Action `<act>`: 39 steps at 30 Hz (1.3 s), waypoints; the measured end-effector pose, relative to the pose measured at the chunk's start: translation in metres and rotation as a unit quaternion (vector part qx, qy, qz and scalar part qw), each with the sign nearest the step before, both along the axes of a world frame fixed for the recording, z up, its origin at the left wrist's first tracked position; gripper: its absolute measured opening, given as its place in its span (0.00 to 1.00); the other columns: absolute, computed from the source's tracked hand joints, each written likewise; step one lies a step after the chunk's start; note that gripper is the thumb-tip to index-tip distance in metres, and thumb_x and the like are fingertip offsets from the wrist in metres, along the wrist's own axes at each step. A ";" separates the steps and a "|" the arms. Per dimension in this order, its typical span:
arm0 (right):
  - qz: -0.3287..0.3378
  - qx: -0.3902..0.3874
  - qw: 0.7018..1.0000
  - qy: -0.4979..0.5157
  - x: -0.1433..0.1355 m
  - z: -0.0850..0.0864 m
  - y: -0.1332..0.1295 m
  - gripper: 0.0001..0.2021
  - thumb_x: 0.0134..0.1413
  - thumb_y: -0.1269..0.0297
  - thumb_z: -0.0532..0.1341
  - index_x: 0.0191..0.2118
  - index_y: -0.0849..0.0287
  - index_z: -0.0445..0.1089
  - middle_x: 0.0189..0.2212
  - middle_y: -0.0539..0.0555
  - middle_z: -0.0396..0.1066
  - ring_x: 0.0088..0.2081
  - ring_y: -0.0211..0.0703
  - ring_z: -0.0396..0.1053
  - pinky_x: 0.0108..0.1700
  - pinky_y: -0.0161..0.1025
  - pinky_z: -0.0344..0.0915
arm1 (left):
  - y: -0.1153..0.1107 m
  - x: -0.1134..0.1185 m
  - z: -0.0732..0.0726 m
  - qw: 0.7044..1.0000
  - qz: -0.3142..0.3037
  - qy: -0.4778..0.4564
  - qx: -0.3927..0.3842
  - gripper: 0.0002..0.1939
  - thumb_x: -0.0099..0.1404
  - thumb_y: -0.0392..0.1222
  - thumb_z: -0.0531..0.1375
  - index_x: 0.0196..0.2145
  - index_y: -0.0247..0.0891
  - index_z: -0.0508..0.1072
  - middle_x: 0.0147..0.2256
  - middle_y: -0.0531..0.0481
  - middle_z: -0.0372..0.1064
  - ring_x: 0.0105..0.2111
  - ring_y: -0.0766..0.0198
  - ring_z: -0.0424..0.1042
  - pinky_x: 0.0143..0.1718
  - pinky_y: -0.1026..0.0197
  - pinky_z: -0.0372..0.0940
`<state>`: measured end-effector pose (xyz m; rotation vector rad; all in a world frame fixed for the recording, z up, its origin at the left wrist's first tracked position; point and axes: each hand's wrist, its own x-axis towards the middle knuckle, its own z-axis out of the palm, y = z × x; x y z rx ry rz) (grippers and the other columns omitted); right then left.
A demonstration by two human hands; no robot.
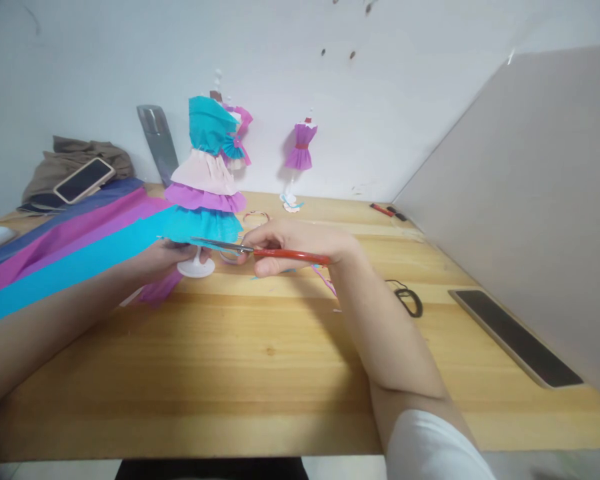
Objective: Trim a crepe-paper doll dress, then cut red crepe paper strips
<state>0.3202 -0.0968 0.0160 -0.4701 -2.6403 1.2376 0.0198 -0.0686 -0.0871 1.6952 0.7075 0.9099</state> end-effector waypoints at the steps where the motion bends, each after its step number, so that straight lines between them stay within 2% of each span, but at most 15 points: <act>1: 0.002 0.000 1.000 0.001 -0.001 -0.001 0.001 0.32 0.66 0.33 0.60 0.48 0.64 0.72 0.29 0.46 0.59 0.30 0.34 0.54 0.31 0.33 0.51 | 0.000 0.000 0.001 1.000 -0.003 -0.001 0.006 0.24 0.63 0.62 0.69 0.32 0.36 0.75 0.31 0.47 0.75 0.31 0.61 0.72 0.35 0.60 0.64; 6: 0.009 0.005 1.000 0.007 -0.002 -0.002 0.003 0.30 0.64 0.35 0.63 0.47 0.64 0.73 0.30 0.46 0.60 0.30 0.33 0.55 0.31 0.32 0.53 | 0.001 0.003 0.001 0.999 -0.018 -0.019 0.032 0.22 0.64 0.60 0.69 0.31 0.36 0.75 0.30 0.47 0.74 0.32 0.60 0.73 0.36 0.59 0.65; 12: 0.007 0.024 1.000 -0.011 -0.003 -0.002 0.004 0.33 0.65 0.31 0.59 0.45 0.63 0.72 0.31 0.48 0.62 0.30 0.33 0.55 0.32 0.32 0.53 | 0.003 0.002 -0.002 0.999 -0.009 -0.029 0.041 0.21 0.64 0.59 0.69 0.31 0.36 0.76 0.30 0.47 0.75 0.31 0.60 0.73 0.36 0.58 0.66; 19: 0.007 0.040 0.999 -0.029 -0.004 -0.003 0.004 0.39 0.66 0.28 0.53 0.51 0.66 0.72 0.33 0.51 0.63 0.32 0.35 0.55 0.33 0.35 0.53 | -0.001 0.005 0.003 0.998 0.000 -0.024 0.057 0.21 0.65 0.58 0.69 0.30 0.36 0.75 0.30 0.47 0.75 0.32 0.60 0.73 0.37 0.59 0.66; 25: 0.003 0.024 1.000 -0.019 -0.006 -0.002 0.003 0.39 0.61 0.29 0.61 0.48 0.70 0.74 0.34 0.51 0.63 0.32 0.35 0.55 0.33 0.35 0.54 | 0.002 0.002 -0.001 0.998 -0.002 -0.004 0.062 0.18 0.67 0.55 0.67 0.32 0.36 0.77 0.33 0.46 0.77 0.34 0.60 0.74 0.38 0.59 0.66; 32: 0.003 0.041 0.999 -0.028 -0.003 -0.003 0.004 0.37 0.64 0.29 0.57 0.51 0.64 0.73 0.31 0.48 0.62 0.31 0.34 0.54 0.33 0.33 0.54 | 0.001 0.003 -0.002 0.999 0.010 0.003 0.053 0.19 0.64 0.57 0.69 0.34 0.35 0.78 0.33 0.46 0.77 0.33 0.60 0.73 0.37 0.58 0.66; 39: 0.008 0.033 0.999 -0.025 -0.006 0.000 0.001 0.36 0.63 0.29 0.58 0.46 0.64 0.73 0.34 0.50 0.66 0.32 0.35 0.56 0.34 0.34 0.54 | -0.002 0.004 0.001 0.999 0.017 0.011 0.047 0.19 0.64 0.57 0.69 0.32 0.36 0.77 0.33 0.46 0.77 0.34 0.58 0.74 0.39 0.57 0.68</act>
